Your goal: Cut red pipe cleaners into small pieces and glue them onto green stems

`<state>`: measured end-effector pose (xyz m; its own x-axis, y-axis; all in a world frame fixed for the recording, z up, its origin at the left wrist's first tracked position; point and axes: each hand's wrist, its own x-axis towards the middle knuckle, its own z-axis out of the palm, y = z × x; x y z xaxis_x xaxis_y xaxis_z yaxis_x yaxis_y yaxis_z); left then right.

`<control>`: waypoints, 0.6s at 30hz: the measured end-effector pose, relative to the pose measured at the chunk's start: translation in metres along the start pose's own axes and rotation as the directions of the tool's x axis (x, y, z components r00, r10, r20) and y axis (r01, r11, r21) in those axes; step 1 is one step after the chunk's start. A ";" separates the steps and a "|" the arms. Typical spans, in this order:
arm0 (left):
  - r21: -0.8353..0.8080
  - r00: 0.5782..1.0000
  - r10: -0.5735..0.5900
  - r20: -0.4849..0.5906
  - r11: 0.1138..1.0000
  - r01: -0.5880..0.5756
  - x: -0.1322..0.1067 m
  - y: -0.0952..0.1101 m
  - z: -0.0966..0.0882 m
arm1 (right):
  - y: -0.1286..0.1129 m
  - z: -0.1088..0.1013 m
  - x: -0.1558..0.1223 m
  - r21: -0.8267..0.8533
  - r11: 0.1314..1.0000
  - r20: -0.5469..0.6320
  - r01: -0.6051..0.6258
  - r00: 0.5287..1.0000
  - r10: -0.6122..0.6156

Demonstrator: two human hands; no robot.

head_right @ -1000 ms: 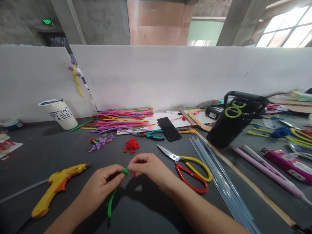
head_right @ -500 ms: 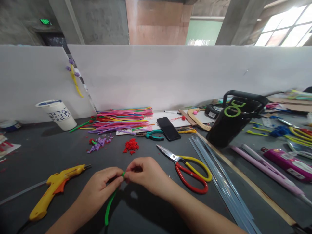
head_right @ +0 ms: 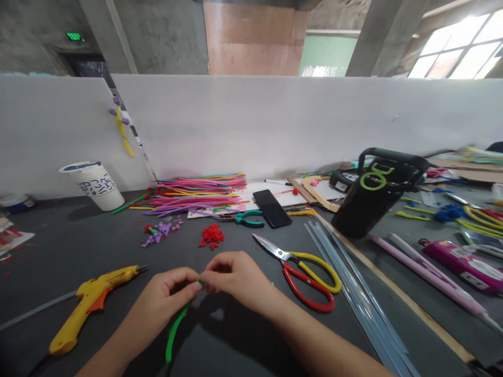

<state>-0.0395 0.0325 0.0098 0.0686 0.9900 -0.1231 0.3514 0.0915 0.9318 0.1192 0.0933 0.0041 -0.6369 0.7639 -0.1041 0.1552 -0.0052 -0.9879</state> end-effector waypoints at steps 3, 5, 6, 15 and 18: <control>0.051 1.000 0.023 -0.022 0.998 -0.022 -0.001 0.003 0.002 | 0.002 0.007 -0.001 -0.263 0.960 -0.054 0.101 0.991 -0.119; 0.077 0.998 0.047 -0.044 0.996 -0.043 -0.003 0.003 0.003 | 0.004 0.010 -0.002 -0.428 0.881 -0.068 0.200 0.965 -0.252; 0.092 0.996 0.069 -0.059 0.994 -0.063 -0.003 0.003 0.004 | 0.005 0.011 -0.002 -0.462 0.858 -0.068 0.227 0.955 -0.289; -0.443 0.990 -0.100 0.097 0.887 0.133 0.000 -0.005 0.002 | 0.001 -0.002 -0.002 0.212 0.964 0.033 0.159 0.985 -0.170; -0.541 0.978 -0.125 0.165 0.818 0.196 0.001 -0.007 0.002 | -0.002 -0.003 -0.004 0.106 0.977 0.053 0.187 0.980 -0.194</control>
<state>-0.0398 0.0329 0.0028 0.1777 0.9394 -0.2931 -0.2049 0.3266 0.9227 0.1233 0.0923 0.0066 -0.6943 0.7148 0.0833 -0.0478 0.0697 -0.9964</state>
